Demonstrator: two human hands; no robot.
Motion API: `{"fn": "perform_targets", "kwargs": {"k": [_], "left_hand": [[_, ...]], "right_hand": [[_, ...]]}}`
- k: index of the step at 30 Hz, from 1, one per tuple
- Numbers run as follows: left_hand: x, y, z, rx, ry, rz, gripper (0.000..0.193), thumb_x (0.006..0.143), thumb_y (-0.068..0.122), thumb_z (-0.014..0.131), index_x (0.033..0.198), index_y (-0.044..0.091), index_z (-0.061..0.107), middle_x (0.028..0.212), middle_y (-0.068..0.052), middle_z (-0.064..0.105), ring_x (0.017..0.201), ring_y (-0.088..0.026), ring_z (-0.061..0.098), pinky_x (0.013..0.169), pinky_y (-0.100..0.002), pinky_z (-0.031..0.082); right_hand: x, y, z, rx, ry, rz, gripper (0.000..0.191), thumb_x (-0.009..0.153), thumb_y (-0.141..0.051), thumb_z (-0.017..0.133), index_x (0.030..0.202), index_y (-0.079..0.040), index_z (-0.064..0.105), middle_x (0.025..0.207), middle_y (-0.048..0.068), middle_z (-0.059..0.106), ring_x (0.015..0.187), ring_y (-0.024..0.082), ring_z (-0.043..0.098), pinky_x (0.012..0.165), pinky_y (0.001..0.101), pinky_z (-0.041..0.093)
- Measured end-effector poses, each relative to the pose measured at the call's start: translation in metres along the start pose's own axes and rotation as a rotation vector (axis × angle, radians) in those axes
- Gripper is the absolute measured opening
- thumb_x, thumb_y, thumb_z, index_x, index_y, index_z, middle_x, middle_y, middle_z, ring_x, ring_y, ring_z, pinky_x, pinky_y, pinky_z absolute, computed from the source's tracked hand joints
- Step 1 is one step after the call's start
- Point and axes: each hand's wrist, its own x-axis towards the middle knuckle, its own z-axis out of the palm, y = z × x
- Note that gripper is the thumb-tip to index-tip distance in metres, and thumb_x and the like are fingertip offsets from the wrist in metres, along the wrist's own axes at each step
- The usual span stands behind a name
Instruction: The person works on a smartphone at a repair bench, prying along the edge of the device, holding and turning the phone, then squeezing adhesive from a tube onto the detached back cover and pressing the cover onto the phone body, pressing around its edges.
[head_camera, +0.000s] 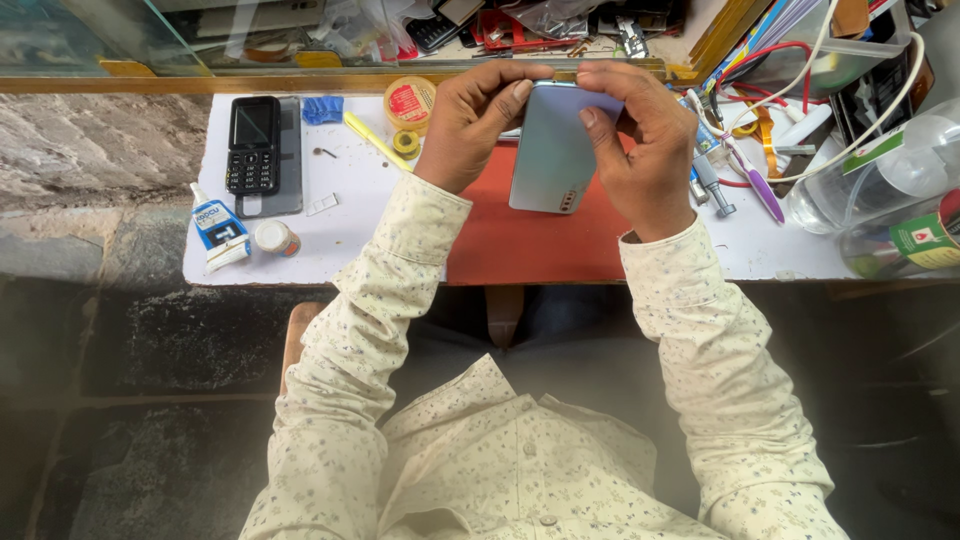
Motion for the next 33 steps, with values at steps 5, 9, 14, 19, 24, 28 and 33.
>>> {"fn": "perform_targets", "kwargs": {"k": [5, 9, 14, 19, 24, 28, 33], "left_hand": [[-0.002, 0.004, 0.011, 0.118, 0.057, 0.035, 0.022, 0.111, 0.011, 0.057, 0.126, 0.000, 0.069, 0.105, -0.004, 0.074, 0.092, -0.009, 0.070, 0.086, -0.027, 0.063], [-0.008, 0.016, 0.012, 0.129, 0.047, 0.009, 0.022, 0.110, 0.010, 0.056, 0.125, 0.000, 0.068, 0.108, -0.004, 0.074, 0.097, -0.009, 0.072, 0.087, -0.027, 0.064], [-0.021, 0.030, 0.016, 0.063, -0.008, -0.008, 0.022, 0.110, 0.010, 0.060, 0.126, -0.002, 0.068, 0.113, -0.006, 0.074, 0.102, -0.011, 0.068, 0.091, -0.027, 0.058], [-0.057, 0.040, 0.049, -0.101, 0.067, -0.078, 0.025, 0.104, 0.012, 0.068, 0.125, -0.002, 0.065, 0.115, -0.006, 0.072, 0.103, -0.010, 0.067, 0.091, -0.025, 0.056], [-0.074, 0.046, 0.075, -0.011, 0.205, -0.090, 0.020, 0.108, 0.015, 0.062, 0.120, -0.001, 0.064, 0.109, -0.005, 0.069, 0.096, -0.009, 0.065, 0.088, -0.025, 0.055], [-0.074, 0.045, 0.087, 0.012, 0.243, -0.091, 0.015, 0.109, 0.018, 0.059, 0.113, 0.003, 0.057, 0.103, -0.003, 0.064, 0.094, -0.009, 0.064, 0.085, -0.025, 0.055], [-0.076, 0.042, 0.092, -0.024, 0.223, -0.070, 0.013, 0.110, 0.016, 0.057, 0.113, 0.004, 0.054, 0.107, -0.004, 0.060, 0.095, -0.010, 0.062, 0.086, -0.025, 0.056]], "right_hand": [[-0.009, 0.007, 0.007, 0.060, 0.083, 0.026, 0.039, 0.106, 0.013, 0.070, 0.131, -0.003, 0.043, 0.142, 0.023, 0.063, 0.123, 0.022, 0.071, 0.100, 0.0303, 0.064], [-0.016, 0.003, 0.008, 0.153, 0.138, 0.141, 0.039, 0.105, 0.009, 0.071, 0.127, -0.003, 0.042, 0.138, 0.021, 0.068, 0.116, 0.019, 0.073, 0.101, 0.0301, 0.062], [-0.031, -0.017, 0.008, 0.271, 0.179, 0.280, 0.036, 0.104, 0.009, 0.072, 0.131, 0.001, 0.049, 0.128, 0.019, 0.071, 0.114, 0.017, 0.071, 0.101, 0.0298, 0.061], [-0.050, -0.039, 0.014, 0.237, 0.224, 0.293, 0.031, 0.101, 0.011, 0.073, 0.126, 0.003, 0.057, 0.121, 0.014, 0.071, 0.113, 0.018, 0.072, 0.101, 0.0307, 0.061], [-0.060, -0.053, 0.023, 0.195, 0.277, 0.265, 0.031, 0.098, 0.014, 0.074, 0.124, 0.004, 0.060, 0.120, 0.013, 0.071, 0.113, 0.019, 0.071, 0.103, 0.0325, 0.060], [-0.063, -0.059, 0.029, 0.219, 0.327, 0.289, 0.031, 0.097, 0.015, 0.073, 0.124, 0.005, 0.063, 0.118, 0.014, 0.071, 0.112, 0.020, 0.072, 0.102, 0.0331, 0.061], [-0.065, -0.064, 0.029, 0.215, 0.319, 0.290, 0.032, 0.096, 0.017, 0.071, 0.125, 0.006, 0.065, 0.119, 0.014, 0.072, 0.114, 0.020, 0.071, 0.104, 0.0334, 0.062]]}}
